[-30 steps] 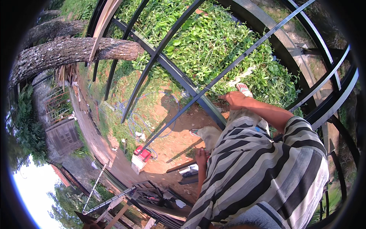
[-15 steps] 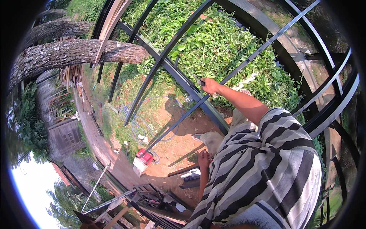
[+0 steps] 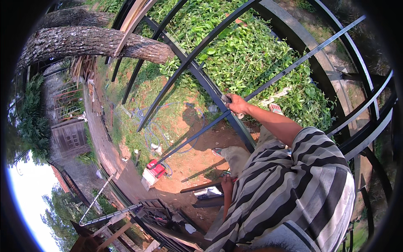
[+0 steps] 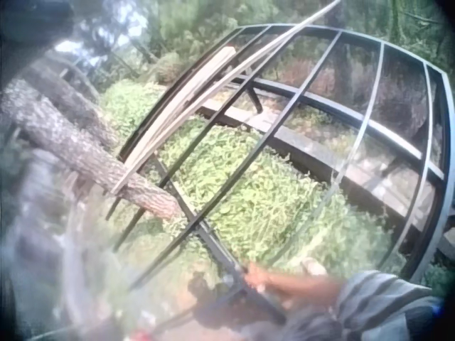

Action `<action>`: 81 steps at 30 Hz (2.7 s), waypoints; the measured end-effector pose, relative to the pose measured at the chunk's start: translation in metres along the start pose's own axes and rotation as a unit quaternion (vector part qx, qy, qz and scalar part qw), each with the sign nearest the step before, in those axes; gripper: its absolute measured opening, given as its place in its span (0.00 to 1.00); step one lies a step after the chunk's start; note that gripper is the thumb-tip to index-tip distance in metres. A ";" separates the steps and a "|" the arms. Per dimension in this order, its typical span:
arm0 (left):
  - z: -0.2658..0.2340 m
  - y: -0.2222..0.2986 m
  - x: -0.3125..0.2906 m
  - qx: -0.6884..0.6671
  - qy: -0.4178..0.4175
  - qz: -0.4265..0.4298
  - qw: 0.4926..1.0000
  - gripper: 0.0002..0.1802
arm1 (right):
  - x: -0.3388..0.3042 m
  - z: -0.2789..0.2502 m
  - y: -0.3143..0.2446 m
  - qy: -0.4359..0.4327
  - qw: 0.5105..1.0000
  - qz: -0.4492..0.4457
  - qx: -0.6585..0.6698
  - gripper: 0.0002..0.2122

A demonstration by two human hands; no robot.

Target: The person paints the edges and surfaces of a curved black metal frame using a small brush, reaching between the beams and moving along the structure while standing on the wooden platform and beams.

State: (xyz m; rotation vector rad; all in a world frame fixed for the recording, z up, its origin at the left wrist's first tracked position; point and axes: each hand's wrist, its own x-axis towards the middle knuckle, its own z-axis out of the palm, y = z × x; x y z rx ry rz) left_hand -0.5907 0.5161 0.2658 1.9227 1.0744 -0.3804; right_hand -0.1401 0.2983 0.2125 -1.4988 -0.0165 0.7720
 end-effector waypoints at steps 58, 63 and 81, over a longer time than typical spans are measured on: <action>0.073 -0.167 -0.036 -0.612 0.372 -0.403 0.570 0.15 | -0.001 0.018 -0.167 -0.268 0.790 0.240 -0.497 0.22; -0.015 -0.138 0.106 -0.595 0.409 -0.225 0.655 0.13 | -0.034 0.044 -0.122 -0.172 0.851 0.187 -0.459 0.18; -0.063 -0.229 0.454 -0.624 0.021 -0.150 0.767 0.31 | 0.133 0.409 0.095 -0.120 0.924 -0.070 -0.356 0.18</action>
